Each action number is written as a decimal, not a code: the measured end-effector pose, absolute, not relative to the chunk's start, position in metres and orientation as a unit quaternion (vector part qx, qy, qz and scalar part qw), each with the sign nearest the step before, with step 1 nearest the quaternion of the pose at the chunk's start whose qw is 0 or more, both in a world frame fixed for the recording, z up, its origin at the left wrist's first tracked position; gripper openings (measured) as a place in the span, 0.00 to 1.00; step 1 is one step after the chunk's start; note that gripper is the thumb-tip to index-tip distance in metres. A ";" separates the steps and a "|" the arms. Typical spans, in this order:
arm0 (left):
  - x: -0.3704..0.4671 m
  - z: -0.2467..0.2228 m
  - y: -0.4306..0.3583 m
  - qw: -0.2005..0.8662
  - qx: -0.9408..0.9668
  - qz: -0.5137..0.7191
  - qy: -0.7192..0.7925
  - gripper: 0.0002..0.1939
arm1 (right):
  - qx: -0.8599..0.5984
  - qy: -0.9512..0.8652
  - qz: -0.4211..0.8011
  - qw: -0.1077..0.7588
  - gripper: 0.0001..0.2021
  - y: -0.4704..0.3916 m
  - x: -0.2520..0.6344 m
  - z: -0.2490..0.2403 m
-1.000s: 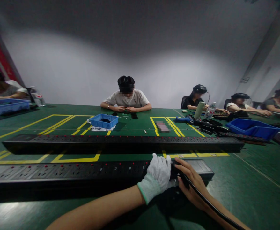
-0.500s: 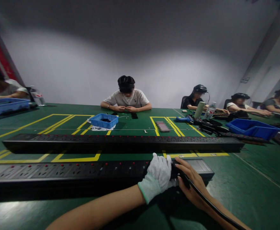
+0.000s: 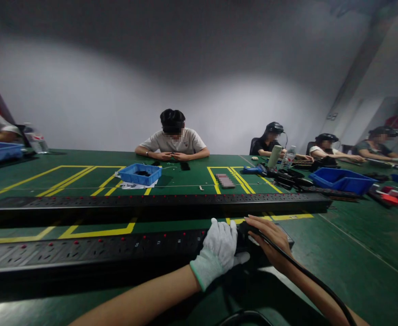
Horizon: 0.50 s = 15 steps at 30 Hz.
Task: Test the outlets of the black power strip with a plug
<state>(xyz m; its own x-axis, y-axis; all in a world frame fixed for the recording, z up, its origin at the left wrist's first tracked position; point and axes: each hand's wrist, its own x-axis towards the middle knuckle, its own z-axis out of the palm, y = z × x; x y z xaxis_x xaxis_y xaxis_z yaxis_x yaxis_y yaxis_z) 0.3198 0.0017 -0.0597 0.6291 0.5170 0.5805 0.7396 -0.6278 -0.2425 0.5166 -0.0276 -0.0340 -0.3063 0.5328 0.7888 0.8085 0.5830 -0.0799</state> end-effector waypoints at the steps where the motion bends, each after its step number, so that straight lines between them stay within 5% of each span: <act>1: 0.319 -0.060 0.001 0.238 -0.870 -0.237 -0.360 0.43 | -0.440 -0.780 -0.166 0.413 0.12 -0.028 0.516 -0.034; 15: 0.222 -0.067 -0.010 0.304 -0.855 -0.300 -0.294 0.31 | -0.406 -0.785 -0.290 0.367 0.14 -0.034 0.520 -0.032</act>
